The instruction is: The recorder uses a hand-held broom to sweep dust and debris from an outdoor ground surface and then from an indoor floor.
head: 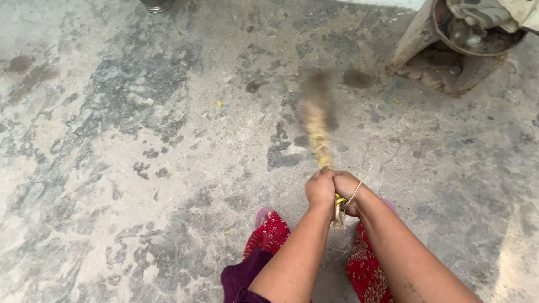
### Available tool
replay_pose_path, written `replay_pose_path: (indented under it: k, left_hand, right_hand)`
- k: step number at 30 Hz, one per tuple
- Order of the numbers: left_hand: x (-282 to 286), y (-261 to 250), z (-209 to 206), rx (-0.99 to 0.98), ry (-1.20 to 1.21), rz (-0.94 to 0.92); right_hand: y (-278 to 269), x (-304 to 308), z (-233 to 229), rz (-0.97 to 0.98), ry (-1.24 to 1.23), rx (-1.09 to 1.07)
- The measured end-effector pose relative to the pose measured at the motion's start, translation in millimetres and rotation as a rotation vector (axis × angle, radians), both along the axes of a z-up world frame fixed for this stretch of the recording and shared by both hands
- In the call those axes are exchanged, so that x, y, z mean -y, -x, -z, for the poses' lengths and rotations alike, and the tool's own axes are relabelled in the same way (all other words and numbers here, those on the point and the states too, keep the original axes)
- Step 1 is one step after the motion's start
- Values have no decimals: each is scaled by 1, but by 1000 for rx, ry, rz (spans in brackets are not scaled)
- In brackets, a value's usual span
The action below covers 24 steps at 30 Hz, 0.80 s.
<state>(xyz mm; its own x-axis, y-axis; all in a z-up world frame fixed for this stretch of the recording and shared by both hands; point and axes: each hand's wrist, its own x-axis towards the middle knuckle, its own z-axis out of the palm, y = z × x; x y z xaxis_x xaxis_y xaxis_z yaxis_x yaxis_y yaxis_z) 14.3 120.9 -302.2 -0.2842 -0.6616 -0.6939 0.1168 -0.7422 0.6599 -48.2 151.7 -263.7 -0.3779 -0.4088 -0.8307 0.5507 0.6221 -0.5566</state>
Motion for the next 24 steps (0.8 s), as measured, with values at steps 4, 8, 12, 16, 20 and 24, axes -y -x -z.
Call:
replay_pose_path:
  k: [4,8,12,16,20,24]
  left_hand:
    - [-6,-1,-48,105,146,-78]
    - [4,8,-4,3,224,103]
    - [2,11,-2,-161,220,409]
    - [-11,-1,-73,-171,-63,632]
    - [-23,13,-41,-224,-58,653]
    - [-28,15,-48,-56,-147,587]
  right_hand:
    - [9,-9,24,-90,202,25]
    - [1,-9,6,150,370,-68]
    - [13,-20,21,336,462,-395]
    - [42,-34,9,375,2,-526]
    - [95,-49,117,-501,-302,-508]
    - [74,-64,113,-286,-229,-404]
